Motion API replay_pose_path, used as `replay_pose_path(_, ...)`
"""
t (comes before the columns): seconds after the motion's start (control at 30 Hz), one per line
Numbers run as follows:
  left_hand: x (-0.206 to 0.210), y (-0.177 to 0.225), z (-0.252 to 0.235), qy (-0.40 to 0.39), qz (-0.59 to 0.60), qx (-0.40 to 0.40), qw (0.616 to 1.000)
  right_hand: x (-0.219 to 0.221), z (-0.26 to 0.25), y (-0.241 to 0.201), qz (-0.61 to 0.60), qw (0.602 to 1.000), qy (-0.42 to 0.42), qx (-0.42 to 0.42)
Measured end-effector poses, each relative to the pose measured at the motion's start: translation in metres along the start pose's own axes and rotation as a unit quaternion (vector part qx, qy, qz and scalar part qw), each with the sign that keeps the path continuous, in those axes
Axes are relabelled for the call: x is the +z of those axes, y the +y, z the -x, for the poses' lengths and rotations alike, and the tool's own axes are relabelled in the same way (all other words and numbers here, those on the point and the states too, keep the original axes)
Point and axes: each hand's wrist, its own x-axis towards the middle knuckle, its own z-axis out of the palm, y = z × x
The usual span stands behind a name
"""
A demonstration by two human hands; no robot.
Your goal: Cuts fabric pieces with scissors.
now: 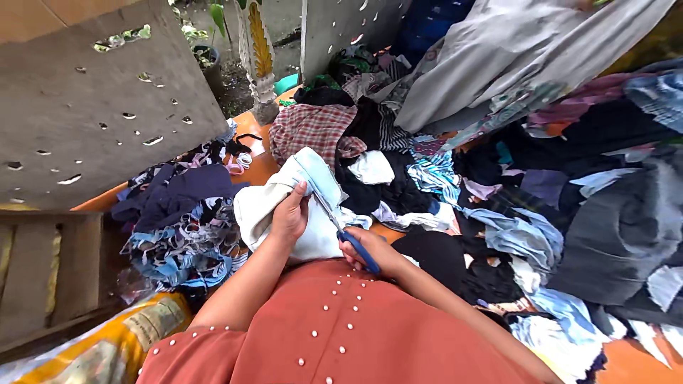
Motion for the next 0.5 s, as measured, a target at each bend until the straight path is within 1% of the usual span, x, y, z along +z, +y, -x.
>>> replay_pose_path(0.17,-0.007,0.003,-0.001,-0.028,-0.017,-0.042,0.999,0.009,-0.01,-0.007,-0.035,0.999,0.009,-0.006)
replay_pose_path(0.3,-0.011,0.004,-0.008,-0.031,-0.022,-0.047,0.998,0.015,-0.016,-0.007,-0.042,0.999,0.027,-0.006)
replay_pose_path(0.37,-0.012,0.004,-0.011,-0.029,-0.023,-0.05,0.998,0.017,-0.018,-0.008,-0.043,0.998,0.041,0.003)
replay_pose_path(0.5,-0.014,0.004,-0.015,0.0,-0.018,-0.065,0.998,0.019,-0.021,-0.011,-0.053,0.997,0.053,0.018)
